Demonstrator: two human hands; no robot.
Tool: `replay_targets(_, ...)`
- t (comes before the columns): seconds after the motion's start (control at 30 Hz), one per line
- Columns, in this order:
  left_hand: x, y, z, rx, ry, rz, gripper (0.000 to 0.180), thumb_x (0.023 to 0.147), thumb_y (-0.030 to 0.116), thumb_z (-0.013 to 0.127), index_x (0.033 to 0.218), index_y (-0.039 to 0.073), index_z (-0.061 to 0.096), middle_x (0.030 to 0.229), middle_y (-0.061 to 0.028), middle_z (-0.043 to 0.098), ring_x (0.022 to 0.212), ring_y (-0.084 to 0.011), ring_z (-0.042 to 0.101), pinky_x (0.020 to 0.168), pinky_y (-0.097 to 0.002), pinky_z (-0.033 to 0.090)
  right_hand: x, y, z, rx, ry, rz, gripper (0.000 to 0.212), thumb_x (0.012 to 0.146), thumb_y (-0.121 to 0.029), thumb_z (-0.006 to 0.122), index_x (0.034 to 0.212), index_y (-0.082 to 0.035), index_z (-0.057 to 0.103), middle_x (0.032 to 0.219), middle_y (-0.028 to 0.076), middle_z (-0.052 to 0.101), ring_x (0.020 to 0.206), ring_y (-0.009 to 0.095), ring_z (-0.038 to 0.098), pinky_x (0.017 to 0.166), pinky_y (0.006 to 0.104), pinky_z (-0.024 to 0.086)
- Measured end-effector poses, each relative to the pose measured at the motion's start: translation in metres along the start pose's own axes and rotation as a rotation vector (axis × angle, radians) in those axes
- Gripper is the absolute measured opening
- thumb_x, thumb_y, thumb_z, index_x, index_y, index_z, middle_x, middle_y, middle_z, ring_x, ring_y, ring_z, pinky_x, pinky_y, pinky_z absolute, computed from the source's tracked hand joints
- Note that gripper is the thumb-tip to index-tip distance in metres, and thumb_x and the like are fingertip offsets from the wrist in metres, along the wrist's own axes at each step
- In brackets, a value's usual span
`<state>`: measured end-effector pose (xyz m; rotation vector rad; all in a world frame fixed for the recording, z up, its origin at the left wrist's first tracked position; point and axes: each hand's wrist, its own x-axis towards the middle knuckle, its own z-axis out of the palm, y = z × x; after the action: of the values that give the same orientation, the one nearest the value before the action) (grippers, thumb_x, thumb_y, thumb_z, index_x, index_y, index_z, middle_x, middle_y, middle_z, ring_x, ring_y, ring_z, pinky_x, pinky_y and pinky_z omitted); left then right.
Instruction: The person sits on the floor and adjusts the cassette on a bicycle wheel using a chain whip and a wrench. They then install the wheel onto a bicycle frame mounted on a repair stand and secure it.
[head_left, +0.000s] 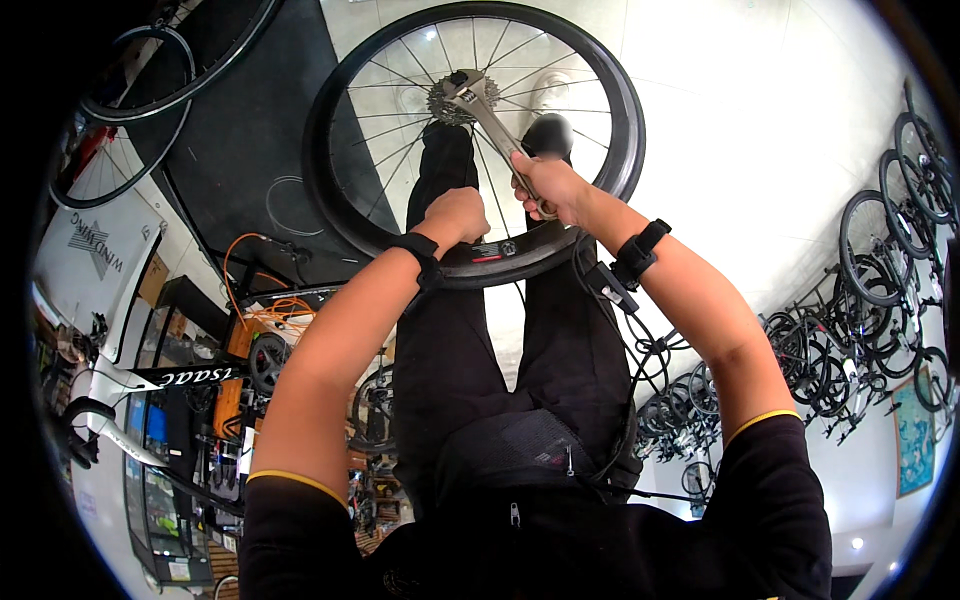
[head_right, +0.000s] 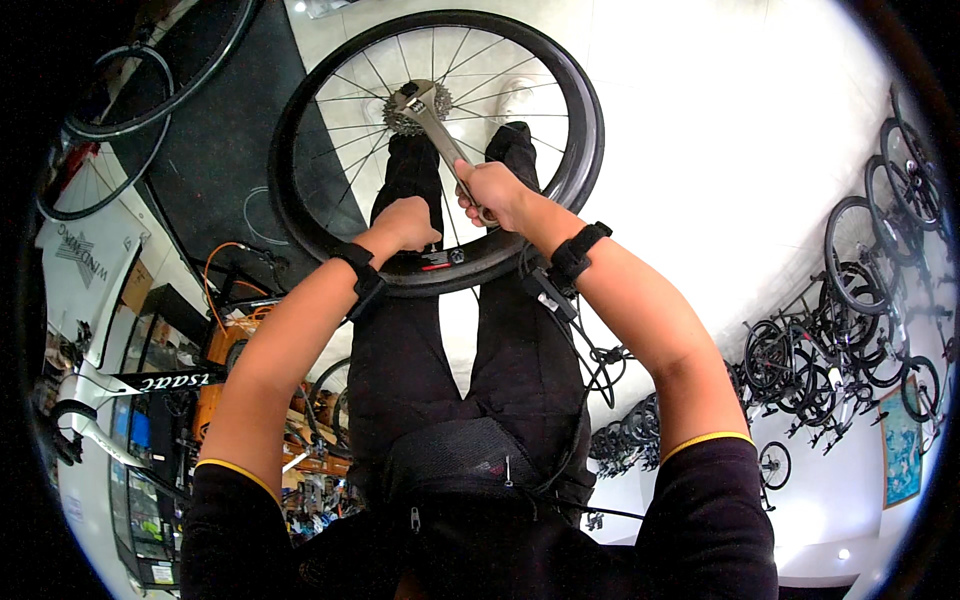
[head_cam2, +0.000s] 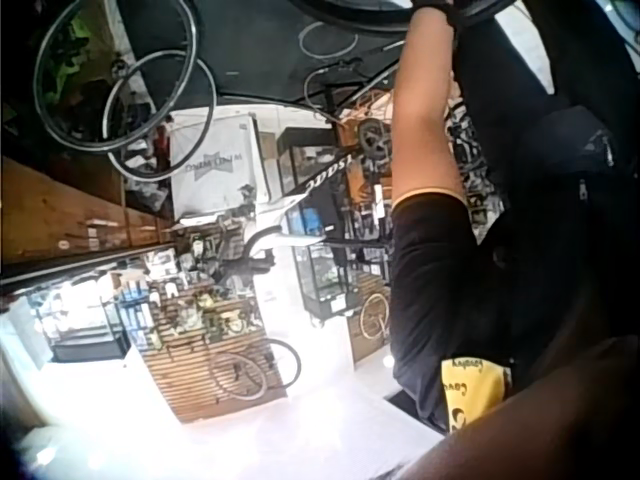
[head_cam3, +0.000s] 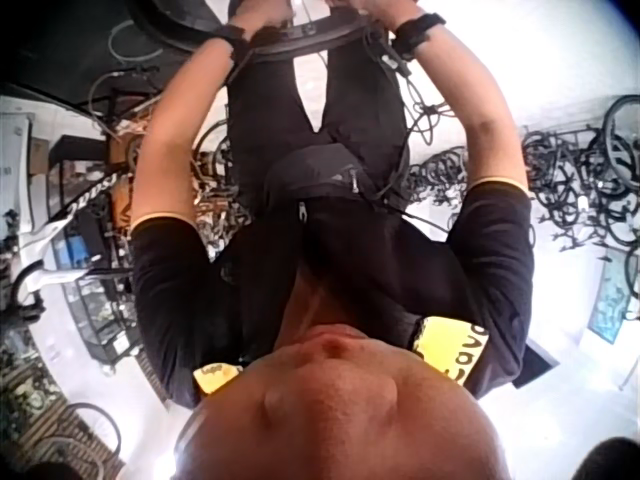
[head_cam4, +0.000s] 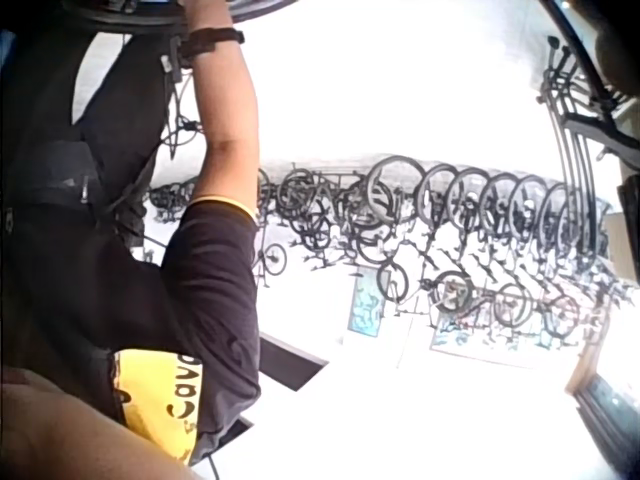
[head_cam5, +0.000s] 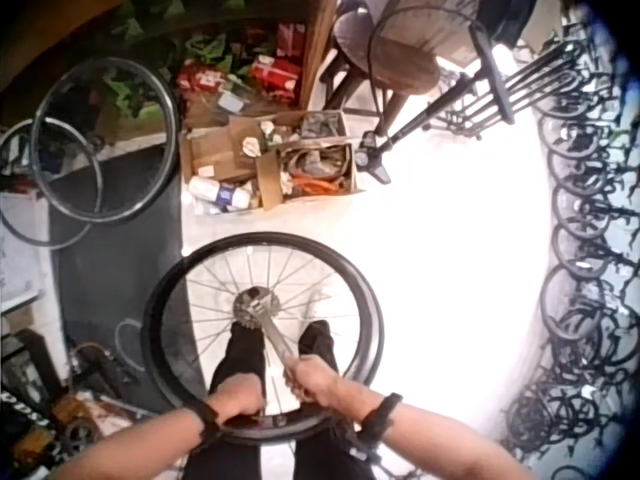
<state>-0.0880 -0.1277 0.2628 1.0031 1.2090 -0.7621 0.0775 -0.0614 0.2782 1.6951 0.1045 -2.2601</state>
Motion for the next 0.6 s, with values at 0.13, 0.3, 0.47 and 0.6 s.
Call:
replay_targets(0.13, -0.005, 0.013, -0.004, 0.052, -0.015, -0.062, 0.021, 0.068, 0.008, 0.07, 0.085, -0.004, 0.07, 0.089, -0.022, 0.069, 0.087, -0.0351, 0.068, 0.072, -0.0403, 0.055, 0.001, 0.001, 0.0, -0.001, 0.006, -0.013, 0.041, 0.101, -0.04, 0.044, 0.077, -0.007, 0.049, 0.065, 0.002, 0.049, 0.05, 0.013, 0.045, 0.048, 0.0303, 0.043)
replay_targets(0.3, 0.003, 0.012, 0.001, 0.11, -0.052, -0.042, 0.023, 0.066, 0.003, 0.071, 0.088, -0.003, 0.071, 0.093, -0.023, 0.069, 0.092, -0.037, 0.068, 0.075, -0.0407, 0.054, 0.002, 0.0, 0.0, 0.004, -0.002, -0.008, 0.042, 0.101, -0.04, 0.044, 0.076, -0.007, 0.049, 0.065, 0.002, 0.049, 0.051, 0.013, 0.046, 0.048, 0.0304, 0.043)
replay_targets(0.47, 0.005, 0.01, 0.0, 0.214, -0.185, 0.2, 0.022, 0.07, 0.007, 0.07, 0.087, -0.006, 0.07, 0.087, -0.0257, 0.067, 0.088, -0.0395, 0.066, 0.075, -0.0418, 0.053, 0.003, 0.001, 0.0, -0.01, 0.006, -0.008, 0.041, 0.101, -0.04, 0.044, 0.077, -0.006, 0.049, 0.065, 0.002, 0.049, 0.05, 0.013, 0.045, 0.048, 0.03, 0.043)
replay_targets(0.6, 0.009, -0.005, 0.01, -0.061, 0.052, 0.143, 0.027, 0.075, 0.021, 0.072, 0.084, -0.004, 0.07, 0.084, -0.0241, 0.067, 0.085, -0.0392, 0.066, 0.078, -0.0434, 0.052, 0.002, 0.0, 0.0, -0.012, 0.002, 0.003, 0.041, 0.101, -0.04, 0.044, 0.078, -0.006, 0.049, 0.065, 0.002, 0.049, 0.05, 0.013, 0.045, 0.047, 0.03, 0.042)
